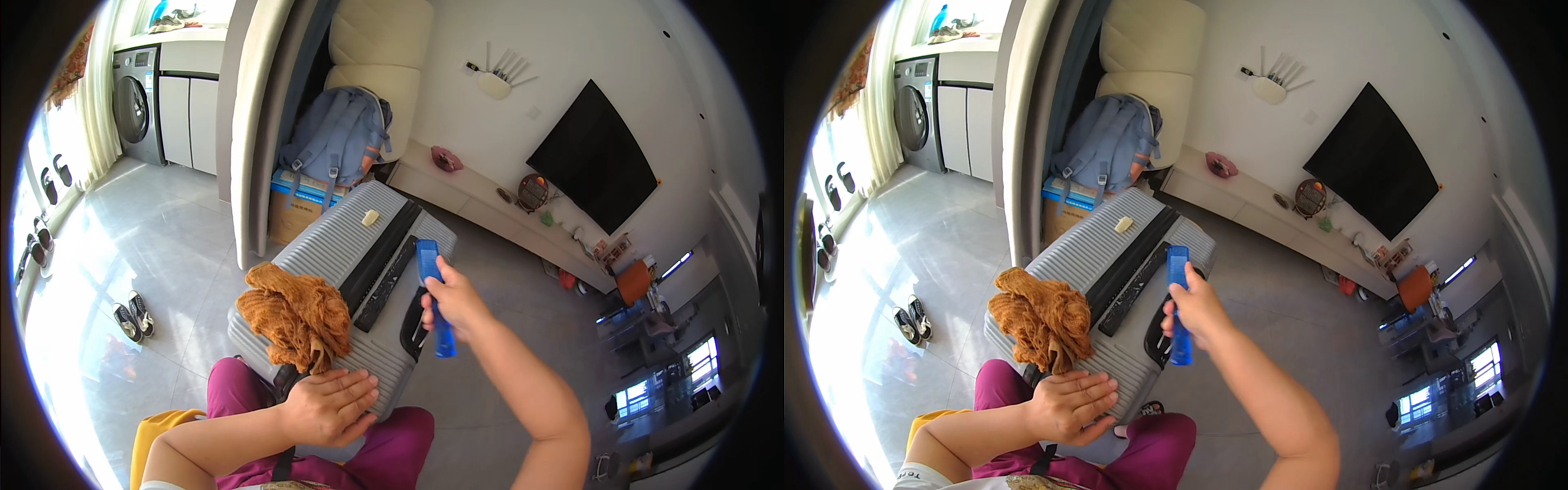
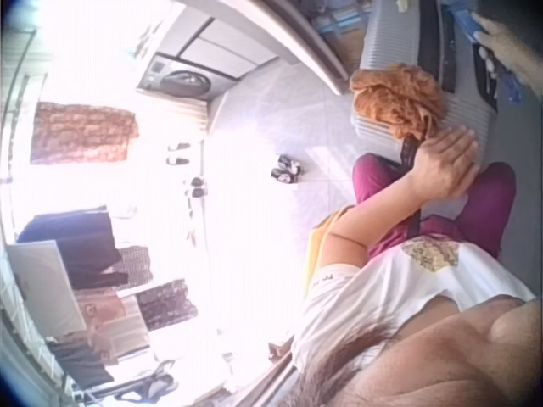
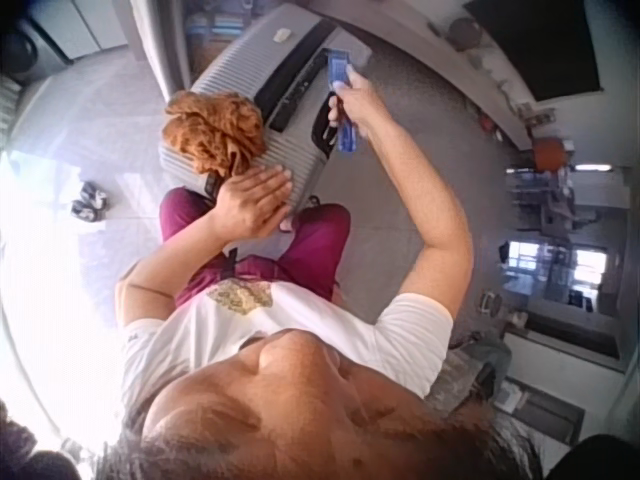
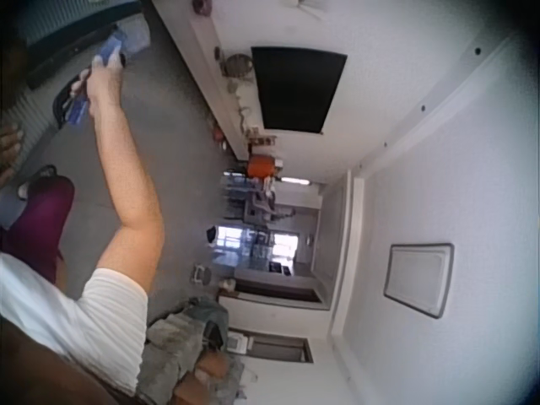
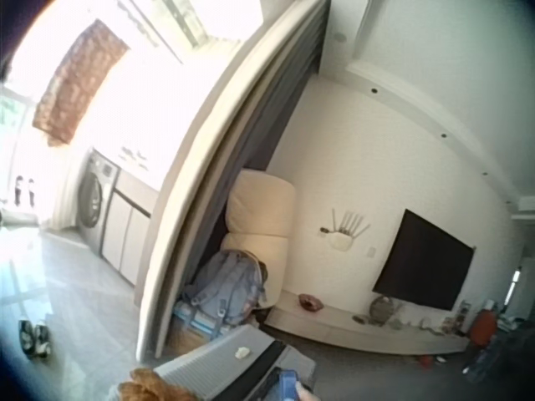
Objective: The person cleans a grey suitcase using a blue brush and a brown cloth. They brush the handle and the top surface of the suitcase, then use the cloth to wipe the exterior and the brush itself.
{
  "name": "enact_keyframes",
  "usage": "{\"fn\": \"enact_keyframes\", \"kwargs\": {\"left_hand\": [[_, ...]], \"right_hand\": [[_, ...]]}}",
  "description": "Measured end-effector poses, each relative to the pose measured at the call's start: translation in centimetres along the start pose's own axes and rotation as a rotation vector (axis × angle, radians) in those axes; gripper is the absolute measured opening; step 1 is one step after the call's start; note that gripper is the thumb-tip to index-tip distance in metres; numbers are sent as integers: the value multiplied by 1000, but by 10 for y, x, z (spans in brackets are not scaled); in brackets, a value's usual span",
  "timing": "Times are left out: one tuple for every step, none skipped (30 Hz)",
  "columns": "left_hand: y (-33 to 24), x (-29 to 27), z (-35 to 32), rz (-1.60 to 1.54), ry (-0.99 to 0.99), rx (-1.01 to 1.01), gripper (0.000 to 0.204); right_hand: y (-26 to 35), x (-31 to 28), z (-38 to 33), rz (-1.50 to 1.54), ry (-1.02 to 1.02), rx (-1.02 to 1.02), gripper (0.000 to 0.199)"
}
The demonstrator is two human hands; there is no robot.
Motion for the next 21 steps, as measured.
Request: {"fn": "enact_keyframes", "kwargs": {"left_hand": [[-2, -2, 0, 0, -2, -2, 28], [-3, -2, 0, -9, -1, 1, 28], [-2, -2, 0, -11, 1, 1, 28], [-1, -2, 0, -13, 2, -1, 28], [-1, -2, 0, -11, 0, -1, 28], [-1, -3, 0, -8, -2, -1, 28], [-1, -3, -1, -5, -5, -1, 27], [-1, -3, -1, -10, -10, 1, 27], [-1, -3, -1, -14, -15, 3, 27], [-2, -2, 0, -19, -20, 6, 27], [-2, -2, 0, -20, -18, 7, 27], [-3, -2, 2, -21, -16, 8, 27], [-3, -2, 3, -22, -15, 11, 28], [-2, -1, 2, -20, -8, 4, 28], [-2, 0, 0, -21, -5, -2, 28], [-1, 1, 0, -22, -1, -9, 28], [-1, 1, 0, -20, -8, -1, 28], [-1, 1, 0, -17, -15, 7, 29], [-2, 1, 0, -14, -22, 14, 29], [-2, 1, 1, -20, -25, 19, 29], [-2, 3, 2, -27, -28, 23, 29]], "right_hand": [[-4, 11, 4, 67, -47, -5, 66], [-8, 20, 10, 134, -91, -12, 70], [-8, 30, 9, 138, -132, -28, 67], [-10, 38, 7, 176, -132, -25, 67], [-10, 44, 0, 214, -115, -24, 67], [-10, 50, -4, 253, -98, -23, 67], [-9, 54, 0, 273, -119, -24, 67], [-10, 57, 2, 295, -155, -23, 67], [-9, 58, 4, 317, -192, -21, 67], [-6, 49, 20, 310, -233, -45, 67], [2, 43, 30, 314, -252, -33, 68], [6, 37, 35, 319, -271, -21, 68], [2, 38, 31, 325, -244, -18, 67], [-4, 44, 24, 287, -209, -12, 66], [-10, 49, 11, 248, -177, -5, 66], [-14, 53, 7, 208, -145, 2, 65], [-16, 50, 5, 193, -170, 23, 64], [-13, 46, 9, 208, -198, 17, 64], [-5, 39, 19, 223, -225, 10, 64], [0, 35, 30, 243, -248, 2, 64], [2, 31, 38, 275, -280, 4, 64]]}}
Point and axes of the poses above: each hand's wrist, its own z-axis towards the middle knuckle, its own x-axis out of the palm, y = z × x, the point moved 5 cm from there along z, towards the middle knuckle, and after that the axes turned 7 degrees about y, right-handed, at the moved point
